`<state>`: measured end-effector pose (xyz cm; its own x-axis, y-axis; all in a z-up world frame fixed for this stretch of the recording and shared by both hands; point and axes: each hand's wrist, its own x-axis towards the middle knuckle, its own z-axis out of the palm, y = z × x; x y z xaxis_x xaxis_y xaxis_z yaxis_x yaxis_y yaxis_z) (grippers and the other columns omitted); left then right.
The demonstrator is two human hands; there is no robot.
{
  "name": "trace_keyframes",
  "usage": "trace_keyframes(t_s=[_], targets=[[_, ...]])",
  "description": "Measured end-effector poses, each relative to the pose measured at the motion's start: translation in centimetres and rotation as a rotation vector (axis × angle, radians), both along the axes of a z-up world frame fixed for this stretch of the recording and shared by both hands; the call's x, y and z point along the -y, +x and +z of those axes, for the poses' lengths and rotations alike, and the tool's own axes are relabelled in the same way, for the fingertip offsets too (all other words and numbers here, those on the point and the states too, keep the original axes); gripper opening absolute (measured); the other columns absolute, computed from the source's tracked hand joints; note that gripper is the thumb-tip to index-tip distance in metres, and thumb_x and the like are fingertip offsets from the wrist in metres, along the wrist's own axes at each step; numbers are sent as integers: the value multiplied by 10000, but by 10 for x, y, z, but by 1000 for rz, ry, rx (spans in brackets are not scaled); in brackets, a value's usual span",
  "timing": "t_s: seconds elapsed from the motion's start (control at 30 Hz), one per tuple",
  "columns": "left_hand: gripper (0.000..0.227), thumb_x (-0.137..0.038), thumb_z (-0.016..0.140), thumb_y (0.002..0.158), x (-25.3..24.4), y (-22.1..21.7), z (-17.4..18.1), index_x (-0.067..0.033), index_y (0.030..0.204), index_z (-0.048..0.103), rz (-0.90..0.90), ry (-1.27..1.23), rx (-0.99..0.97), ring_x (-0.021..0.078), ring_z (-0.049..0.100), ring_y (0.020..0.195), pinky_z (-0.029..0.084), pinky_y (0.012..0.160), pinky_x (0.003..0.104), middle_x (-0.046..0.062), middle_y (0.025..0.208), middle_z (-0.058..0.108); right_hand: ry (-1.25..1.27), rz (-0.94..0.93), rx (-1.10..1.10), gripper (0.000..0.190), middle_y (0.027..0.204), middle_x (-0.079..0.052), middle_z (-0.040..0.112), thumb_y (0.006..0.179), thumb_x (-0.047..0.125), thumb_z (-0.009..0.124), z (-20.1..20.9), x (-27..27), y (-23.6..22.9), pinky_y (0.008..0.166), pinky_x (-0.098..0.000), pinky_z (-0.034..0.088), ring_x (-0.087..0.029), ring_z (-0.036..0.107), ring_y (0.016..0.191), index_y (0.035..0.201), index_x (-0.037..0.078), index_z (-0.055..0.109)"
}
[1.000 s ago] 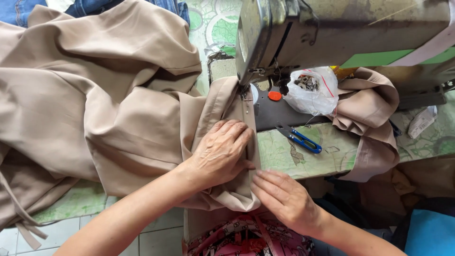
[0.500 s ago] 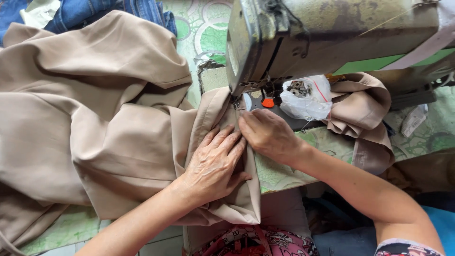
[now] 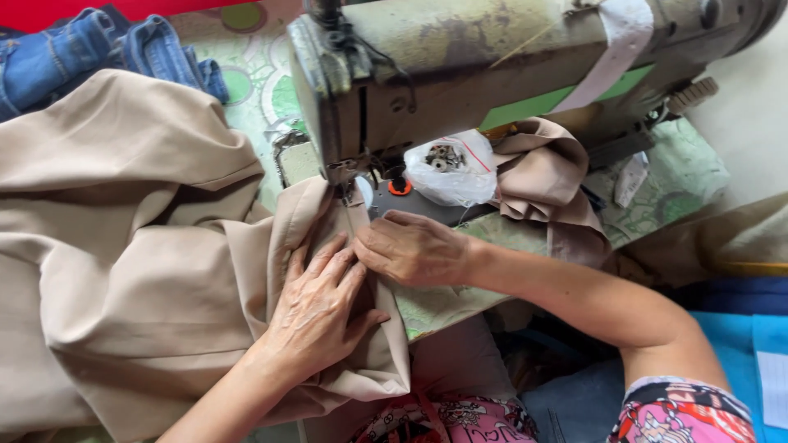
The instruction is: Measuring and folding fabric pieces using a tape measure at a sewing workstation to prepare for assembly.
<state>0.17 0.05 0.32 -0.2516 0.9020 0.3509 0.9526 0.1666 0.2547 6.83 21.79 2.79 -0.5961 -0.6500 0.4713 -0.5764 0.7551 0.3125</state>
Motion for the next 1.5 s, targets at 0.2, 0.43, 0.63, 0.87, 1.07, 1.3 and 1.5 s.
trace_keyframes(t_s=[0.2,0.43,0.63,0.87,1.07,1.3,1.5], targets=[[725,-577,698,855,1,0,-5,-61,1355,600,10,-15,-19,347,486,1409,374,1044,654,126,1420,598,-716,-465,-137,65,1078,-153,660,1056,22,594,47,-58,79,991,-436,516,-333,636,1054,1045,-12,648],[685,-577,662,889,-1,1,0,-73,1349,598,16,17,-8,329,498,1412,360,1069,640,117,1405,611,-917,-606,-376,42,992,-244,593,1211,-84,517,109,-116,86,697,-346,591,-303,693,793,1174,-104,516],[727,-583,665,887,1,-1,-2,-45,1370,588,17,7,14,359,497,1397,348,1067,599,158,1437,594,-1028,-731,-138,89,906,-164,663,1211,-94,650,94,-153,78,562,-277,565,-216,708,683,1144,-72,595],[731,-581,668,892,3,-1,-1,-25,1361,593,10,12,15,365,491,1390,342,1076,625,171,1435,587,-450,-794,-234,88,1216,-293,643,1207,-157,648,99,-66,84,922,-490,491,-421,621,1027,1288,-147,616],[752,-583,664,890,5,-1,0,-10,1371,581,13,0,17,373,476,1398,337,1071,658,183,1457,571,-361,-366,121,151,1107,-140,737,998,-3,664,25,-4,23,922,-404,527,-274,698,1018,1140,-32,706],[723,-566,593,927,4,-3,0,24,1346,591,1,31,27,411,490,1363,304,1104,658,227,1420,579,-337,-352,200,302,1246,-126,642,1011,132,664,-26,8,-15,905,-426,543,-299,646,1006,1265,-29,648],[678,-529,607,935,5,-5,4,45,1296,600,-20,76,62,427,520,1317,322,1089,672,247,1344,595,-305,-385,179,332,1259,-114,646,1007,158,674,-29,11,-15,911,-422,536,-295,650,1052,1277,-34,656]])
